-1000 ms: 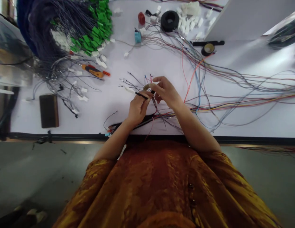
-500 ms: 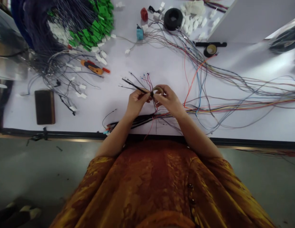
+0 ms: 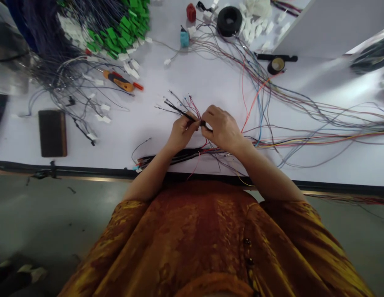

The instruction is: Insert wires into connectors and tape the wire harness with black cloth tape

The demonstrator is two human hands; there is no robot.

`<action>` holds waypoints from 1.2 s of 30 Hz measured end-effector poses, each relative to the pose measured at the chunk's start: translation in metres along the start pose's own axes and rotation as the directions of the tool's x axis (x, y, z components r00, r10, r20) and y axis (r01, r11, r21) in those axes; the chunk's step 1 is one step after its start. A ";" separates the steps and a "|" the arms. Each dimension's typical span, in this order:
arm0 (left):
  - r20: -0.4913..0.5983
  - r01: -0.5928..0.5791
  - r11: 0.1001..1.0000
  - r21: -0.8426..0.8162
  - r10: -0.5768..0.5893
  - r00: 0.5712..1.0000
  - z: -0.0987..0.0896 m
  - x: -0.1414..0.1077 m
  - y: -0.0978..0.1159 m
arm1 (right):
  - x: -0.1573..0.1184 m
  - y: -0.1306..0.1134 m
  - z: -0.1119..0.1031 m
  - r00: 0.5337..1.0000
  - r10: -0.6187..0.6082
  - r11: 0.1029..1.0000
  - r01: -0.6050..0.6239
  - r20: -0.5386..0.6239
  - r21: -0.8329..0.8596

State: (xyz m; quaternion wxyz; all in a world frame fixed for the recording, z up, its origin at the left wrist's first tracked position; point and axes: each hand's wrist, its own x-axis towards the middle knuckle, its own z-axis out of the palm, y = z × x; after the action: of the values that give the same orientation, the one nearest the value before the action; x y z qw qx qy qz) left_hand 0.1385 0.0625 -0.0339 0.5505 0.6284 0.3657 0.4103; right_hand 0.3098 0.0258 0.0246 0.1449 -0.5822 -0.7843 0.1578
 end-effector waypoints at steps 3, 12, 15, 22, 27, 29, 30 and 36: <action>-0.007 0.002 1.000 -0.025 -0.003 1.000 0.000 -0.001 0.001 | 0.007 0.006 0.003 0.997 -0.069 0.996 0.071 0.044 -0.053; -0.211 0.158 0.987 -0.014 -0.157 0.965 -0.009 0.006 -0.006 | -0.017 -0.062 0.013 0.879 -0.472 0.878 0.460 0.073 0.130; -0.151 0.263 0.961 -0.086 -0.273 0.950 -0.013 0.009 -0.006 | -0.008 -0.048 0.016 0.959 -0.283 0.946 0.279 0.001 0.167; 0.011 0.281 0.921 -0.270 -0.289 0.957 -0.022 0.003 0.000 | 0.021 0.062 0.010 0.936 0.263 0.964 -0.267 -0.235 0.016; -0.010 0.094 0.957 -0.274 -0.100 0.995 -0.027 0.003 0.000 | 0.033 0.025 0.018 0.997 0.055 0.872 -0.023 -0.050 0.490; -0.020 0.062 0.958 -0.279 -0.071 0.997 -0.028 0.004 0.000 | 0.037 0.015 0.024 1.000 0.003 0.784 -0.020 0.028 0.620; -0.027 0.064 0.960 -0.273 -0.075 0.997 -0.029 0.004 0.001 | 0.038 0.013 0.027 0.999 -0.004 0.752 -0.021 0.036 0.659; -0.163 0.123 0.971 -0.204 -0.158 0.974 -0.023 0.004 0.002 | 0.030 0.008 0.037 0.994 0.013 0.830 0.047 -0.104 0.556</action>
State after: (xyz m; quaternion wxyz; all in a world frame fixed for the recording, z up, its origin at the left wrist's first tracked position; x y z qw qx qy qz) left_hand 0.1191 0.0752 -0.0301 0.6015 0.5056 0.4158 0.4579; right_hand 0.2932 0.0542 -0.0111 0.3501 -0.5150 -0.7008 0.3479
